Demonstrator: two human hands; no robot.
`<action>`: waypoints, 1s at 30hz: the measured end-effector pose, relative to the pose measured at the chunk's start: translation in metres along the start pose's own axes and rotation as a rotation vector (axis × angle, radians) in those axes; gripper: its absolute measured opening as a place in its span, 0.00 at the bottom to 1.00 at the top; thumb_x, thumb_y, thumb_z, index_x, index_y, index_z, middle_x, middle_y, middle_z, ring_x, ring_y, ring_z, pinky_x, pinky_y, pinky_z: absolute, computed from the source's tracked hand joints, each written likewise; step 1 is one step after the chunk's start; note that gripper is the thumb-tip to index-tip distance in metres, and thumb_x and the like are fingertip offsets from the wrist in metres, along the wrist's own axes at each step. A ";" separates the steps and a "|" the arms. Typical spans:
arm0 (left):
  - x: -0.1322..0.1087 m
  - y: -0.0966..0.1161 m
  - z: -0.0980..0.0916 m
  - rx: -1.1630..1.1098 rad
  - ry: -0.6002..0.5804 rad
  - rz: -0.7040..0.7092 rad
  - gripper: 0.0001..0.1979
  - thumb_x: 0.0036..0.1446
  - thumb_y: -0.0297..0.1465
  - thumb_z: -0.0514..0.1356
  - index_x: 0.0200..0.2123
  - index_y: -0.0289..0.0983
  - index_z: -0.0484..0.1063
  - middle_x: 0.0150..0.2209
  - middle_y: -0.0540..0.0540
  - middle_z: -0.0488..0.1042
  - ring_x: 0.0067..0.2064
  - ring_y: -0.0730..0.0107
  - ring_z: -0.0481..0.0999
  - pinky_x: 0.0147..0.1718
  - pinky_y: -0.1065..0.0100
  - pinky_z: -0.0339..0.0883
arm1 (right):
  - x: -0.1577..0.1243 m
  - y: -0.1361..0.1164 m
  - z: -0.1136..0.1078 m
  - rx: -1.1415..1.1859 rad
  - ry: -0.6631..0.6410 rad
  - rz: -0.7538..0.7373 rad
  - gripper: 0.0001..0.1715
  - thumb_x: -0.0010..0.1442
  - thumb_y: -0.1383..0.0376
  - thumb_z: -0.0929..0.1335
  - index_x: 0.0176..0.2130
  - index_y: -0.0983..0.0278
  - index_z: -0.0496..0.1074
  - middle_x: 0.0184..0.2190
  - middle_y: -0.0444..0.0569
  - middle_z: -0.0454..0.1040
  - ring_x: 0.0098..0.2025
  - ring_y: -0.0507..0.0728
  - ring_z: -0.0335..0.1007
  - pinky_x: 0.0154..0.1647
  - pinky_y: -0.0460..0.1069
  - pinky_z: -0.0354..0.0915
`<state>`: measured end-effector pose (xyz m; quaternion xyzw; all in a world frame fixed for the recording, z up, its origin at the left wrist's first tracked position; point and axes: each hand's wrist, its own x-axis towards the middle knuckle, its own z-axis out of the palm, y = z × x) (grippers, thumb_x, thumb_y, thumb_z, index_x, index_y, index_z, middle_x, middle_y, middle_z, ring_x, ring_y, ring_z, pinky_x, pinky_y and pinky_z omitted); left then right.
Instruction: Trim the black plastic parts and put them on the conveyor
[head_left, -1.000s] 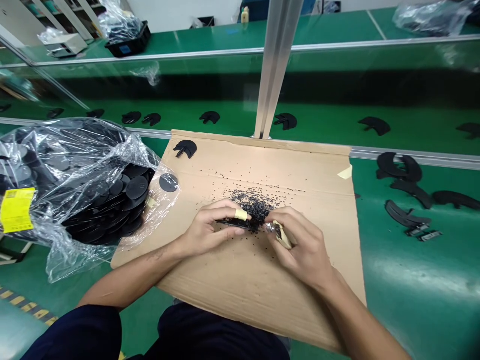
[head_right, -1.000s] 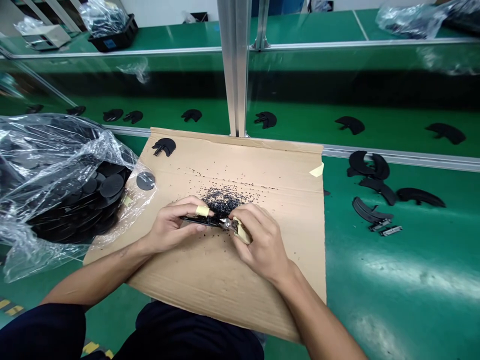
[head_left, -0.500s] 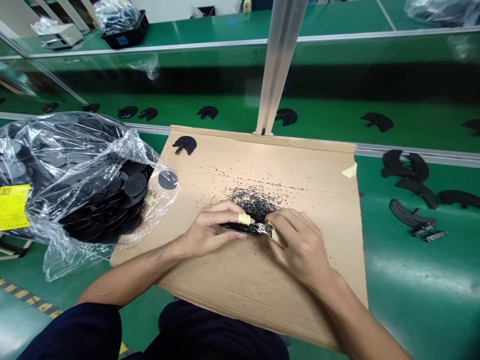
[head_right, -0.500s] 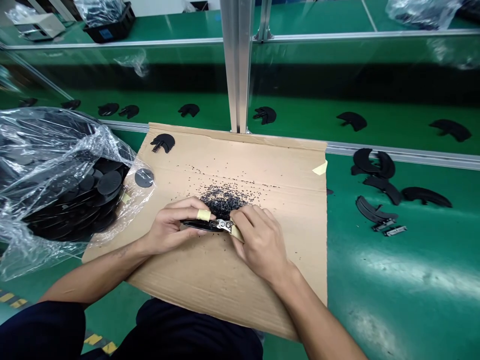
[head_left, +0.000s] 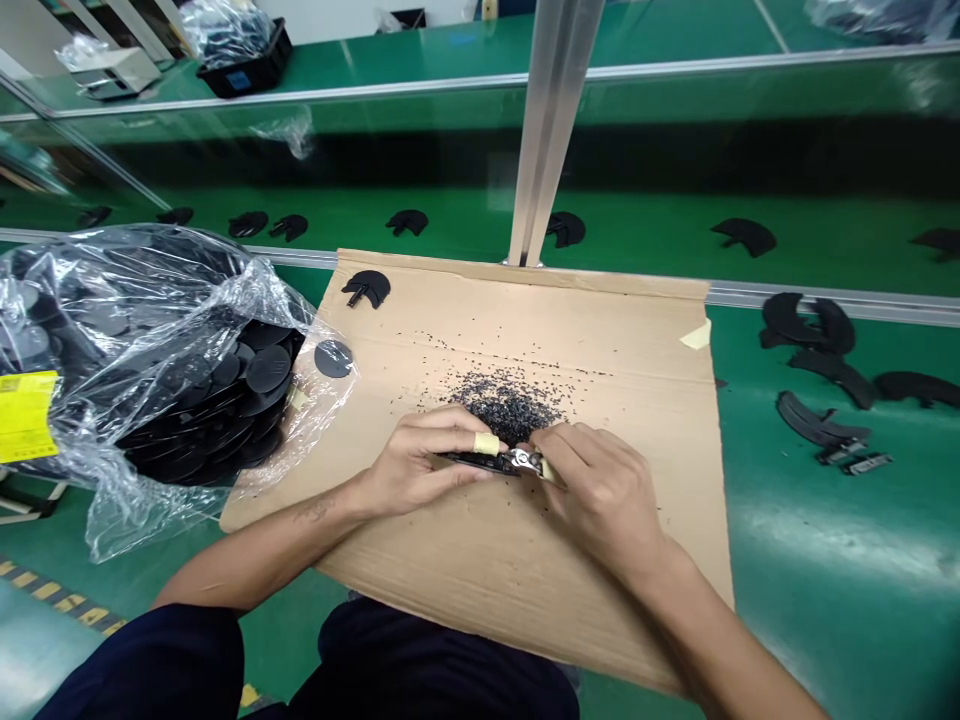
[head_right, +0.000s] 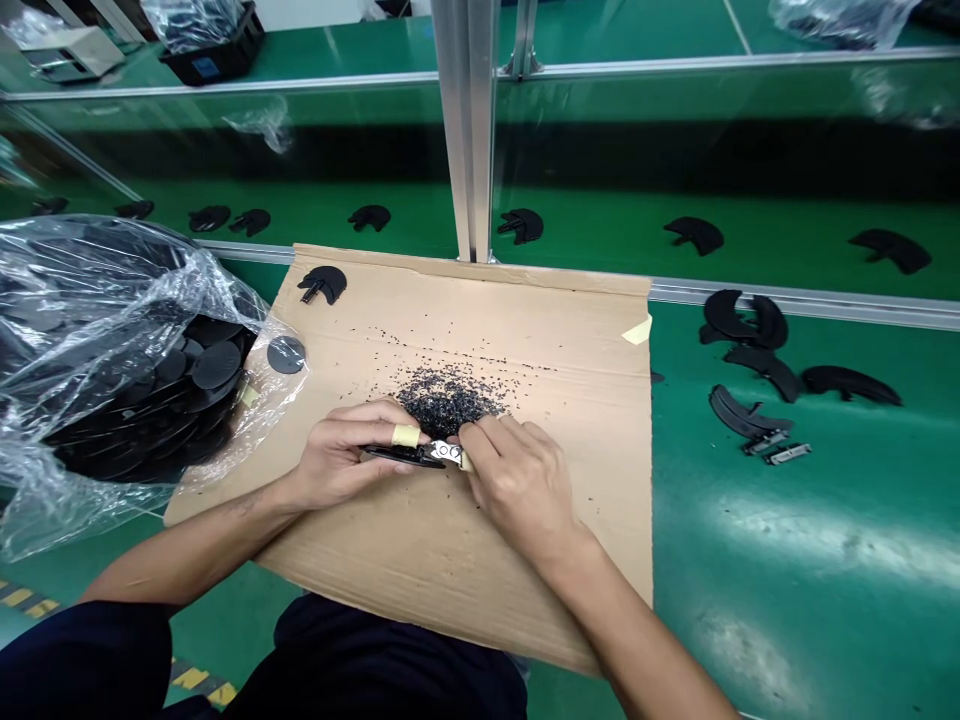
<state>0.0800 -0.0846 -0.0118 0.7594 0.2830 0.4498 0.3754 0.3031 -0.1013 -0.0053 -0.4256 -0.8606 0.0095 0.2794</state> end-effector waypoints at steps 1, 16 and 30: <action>0.000 0.000 0.001 -0.007 0.006 -0.002 0.11 0.59 0.29 0.67 0.46 0.37 0.80 0.38 0.43 0.81 0.38 0.68 0.79 0.37 0.65 0.76 | 0.000 0.000 0.000 0.002 0.008 -0.006 0.14 0.65 0.76 0.62 0.31 0.65 0.71 0.24 0.47 0.73 0.27 0.53 0.62 0.29 0.49 0.56; 0.010 0.005 -0.006 0.339 -0.108 0.121 0.11 0.63 0.28 0.63 0.49 0.36 0.76 0.38 0.44 0.78 0.38 0.67 0.74 0.38 0.64 0.69 | 0.003 0.001 0.003 -0.144 -0.001 0.047 0.11 0.65 0.71 0.61 0.32 0.63 0.68 0.24 0.47 0.70 0.28 0.55 0.61 0.30 0.49 0.54; 0.005 -0.005 -0.013 0.103 0.139 -0.011 0.07 0.61 0.23 0.63 0.42 0.36 0.77 0.41 0.43 0.78 0.44 0.68 0.78 0.44 0.64 0.75 | 0.006 0.009 0.000 0.061 0.053 0.117 0.18 0.64 0.69 0.64 0.54 0.62 0.65 0.44 0.56 0.70 0.45 0.63 0.65 0.42 0.56 0.64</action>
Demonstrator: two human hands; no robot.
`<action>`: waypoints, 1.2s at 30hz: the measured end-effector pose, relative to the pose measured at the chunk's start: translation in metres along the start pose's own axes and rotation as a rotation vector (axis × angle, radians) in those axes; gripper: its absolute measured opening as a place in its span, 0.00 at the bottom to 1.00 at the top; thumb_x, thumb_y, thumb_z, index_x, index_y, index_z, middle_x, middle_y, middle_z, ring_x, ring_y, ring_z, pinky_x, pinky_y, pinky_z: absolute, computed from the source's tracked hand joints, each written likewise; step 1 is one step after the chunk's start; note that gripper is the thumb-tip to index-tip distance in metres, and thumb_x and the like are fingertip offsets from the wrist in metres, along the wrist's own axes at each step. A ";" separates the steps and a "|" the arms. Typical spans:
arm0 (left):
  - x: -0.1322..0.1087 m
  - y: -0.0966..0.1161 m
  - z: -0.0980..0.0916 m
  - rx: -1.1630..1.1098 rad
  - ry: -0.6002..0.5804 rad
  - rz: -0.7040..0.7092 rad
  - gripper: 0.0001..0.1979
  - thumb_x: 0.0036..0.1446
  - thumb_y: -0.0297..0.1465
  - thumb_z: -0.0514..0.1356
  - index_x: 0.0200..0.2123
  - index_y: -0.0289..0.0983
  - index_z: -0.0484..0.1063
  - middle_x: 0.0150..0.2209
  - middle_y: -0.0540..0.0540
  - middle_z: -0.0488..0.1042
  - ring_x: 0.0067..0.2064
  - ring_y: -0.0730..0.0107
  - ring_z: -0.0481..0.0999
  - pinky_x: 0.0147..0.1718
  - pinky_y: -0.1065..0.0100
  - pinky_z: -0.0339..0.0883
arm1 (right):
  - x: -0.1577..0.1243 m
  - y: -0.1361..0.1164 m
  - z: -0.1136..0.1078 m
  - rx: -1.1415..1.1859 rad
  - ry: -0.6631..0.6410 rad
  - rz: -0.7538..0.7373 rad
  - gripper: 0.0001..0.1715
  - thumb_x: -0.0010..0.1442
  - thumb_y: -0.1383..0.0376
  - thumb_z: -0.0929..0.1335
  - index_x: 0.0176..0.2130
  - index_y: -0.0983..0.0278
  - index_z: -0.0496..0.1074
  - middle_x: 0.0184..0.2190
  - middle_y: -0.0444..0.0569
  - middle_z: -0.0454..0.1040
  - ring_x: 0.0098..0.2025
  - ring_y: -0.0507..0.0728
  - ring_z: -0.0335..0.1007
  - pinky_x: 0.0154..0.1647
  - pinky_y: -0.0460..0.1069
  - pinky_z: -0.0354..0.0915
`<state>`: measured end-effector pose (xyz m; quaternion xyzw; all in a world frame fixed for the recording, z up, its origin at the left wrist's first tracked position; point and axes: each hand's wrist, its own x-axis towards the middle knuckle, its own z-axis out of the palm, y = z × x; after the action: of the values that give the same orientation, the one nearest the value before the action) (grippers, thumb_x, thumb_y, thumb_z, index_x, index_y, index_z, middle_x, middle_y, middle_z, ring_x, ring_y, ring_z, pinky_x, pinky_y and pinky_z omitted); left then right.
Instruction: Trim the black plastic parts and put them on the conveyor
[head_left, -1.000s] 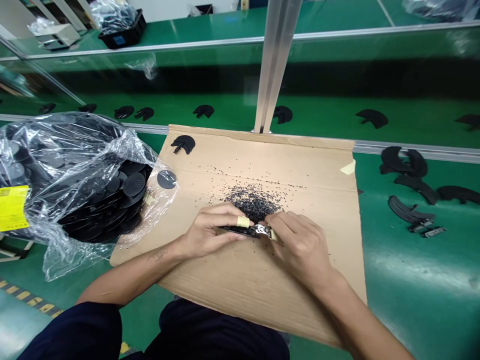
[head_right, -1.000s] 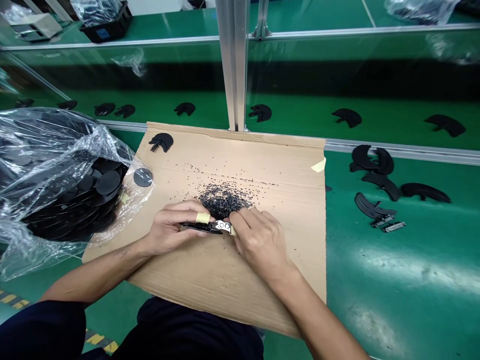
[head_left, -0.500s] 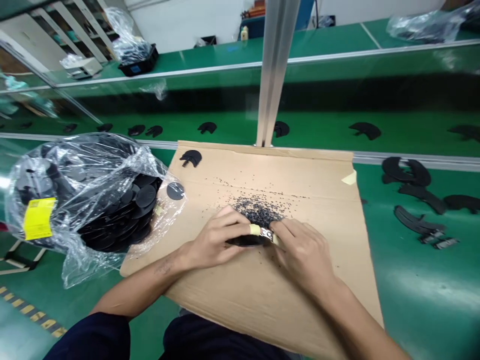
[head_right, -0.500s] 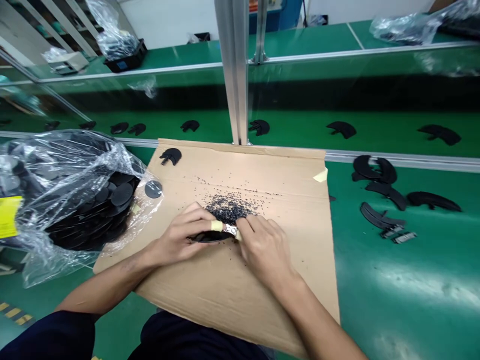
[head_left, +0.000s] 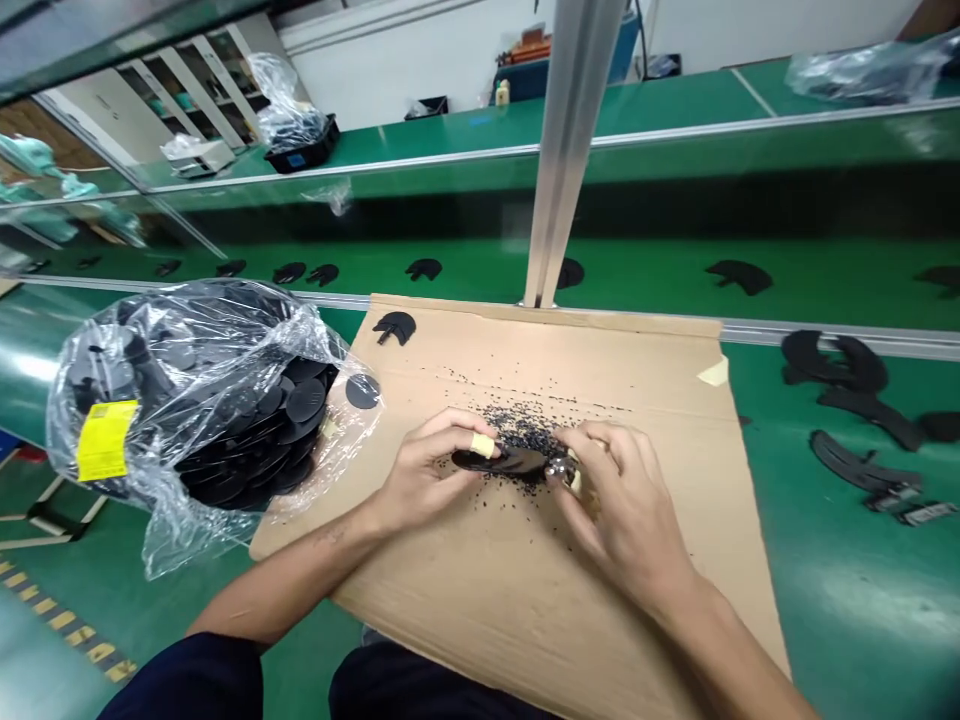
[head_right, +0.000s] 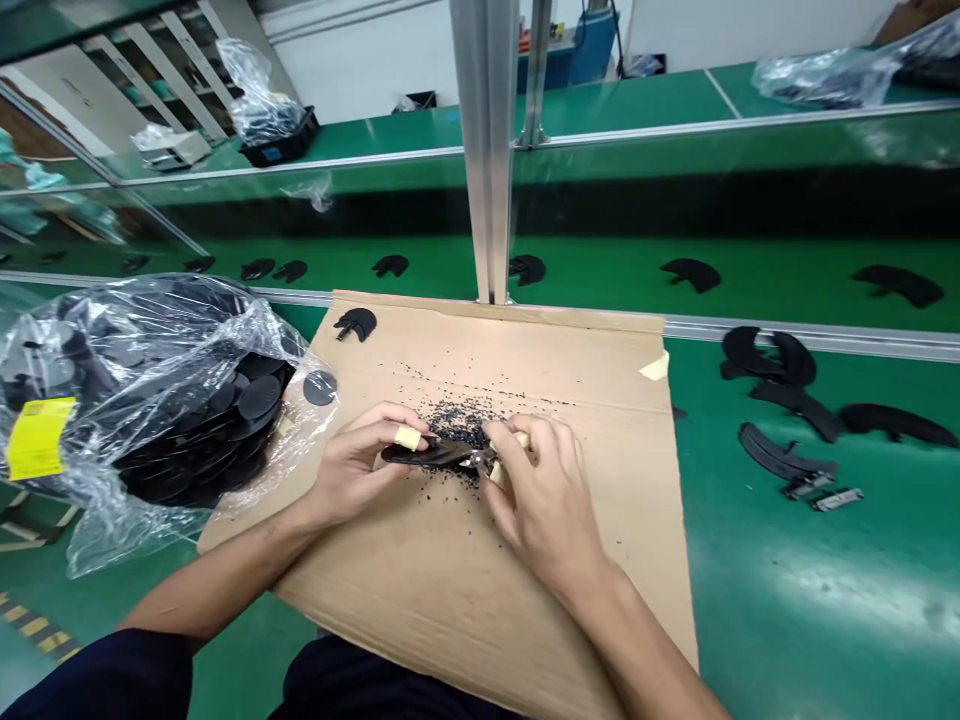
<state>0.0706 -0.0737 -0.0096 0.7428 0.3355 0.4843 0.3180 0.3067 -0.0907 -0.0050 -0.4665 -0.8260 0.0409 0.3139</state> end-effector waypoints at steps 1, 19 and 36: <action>0.000 0.000 0.000 -0.031 -0.005 -0.024 0.06 0.61 0.23 0.63 0.41 0.36 0.77 0.41 0.43 0.78 0.44 0.68 0.78 0.44 0.64 0.75 | 0.000 0.001 0.000 -0.034 -0.012 0.007 0.19 0.64 0.68 0.64 0.55 0.62 0.65 0.44 0.56 0.70 0.45 0.64 0.65 0.42 0.56 0.64; -0.005 0.003 0.007 -0.416 -0.038 -0.229 0.09 0.58 0.34 0.69 0.35 0.35 0.76 0.39 0.42 0.78 0.41 0.68 0.79 0.38 0.69 0.76 | -0.006 0.005 0.000 0.002 -0.057 -0.150 0.12 0.67 0.67 0.64 0.50 0.67 0.68 0.38 0.54 0.75 0.38 0.59 0.66 0.38 0.52 0.62; -0.011 -0.003 0.013 -0.489 -0.017 -0.255 0.10 0.55 0.34 0.72 0.32 0.34 0.78 0.37 0.42 0.81 0.39 0.68 0.81 0.36 0.68 0.77 | -0.007 -0.002 -0.006 0.076 -0.081 -0.120 0.10 0.68 0.69 0.64 0.48 0.66 0.72 0.33 0.52 0.77 0.34 0.57 0.69 0.35 0.52 0.66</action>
<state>0.0789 -0.0823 -0.0216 0.5996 0.2970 0.5008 0.5491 0.3113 -0.0986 -0.0032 -0.4020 -0.8622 0.0724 0.2995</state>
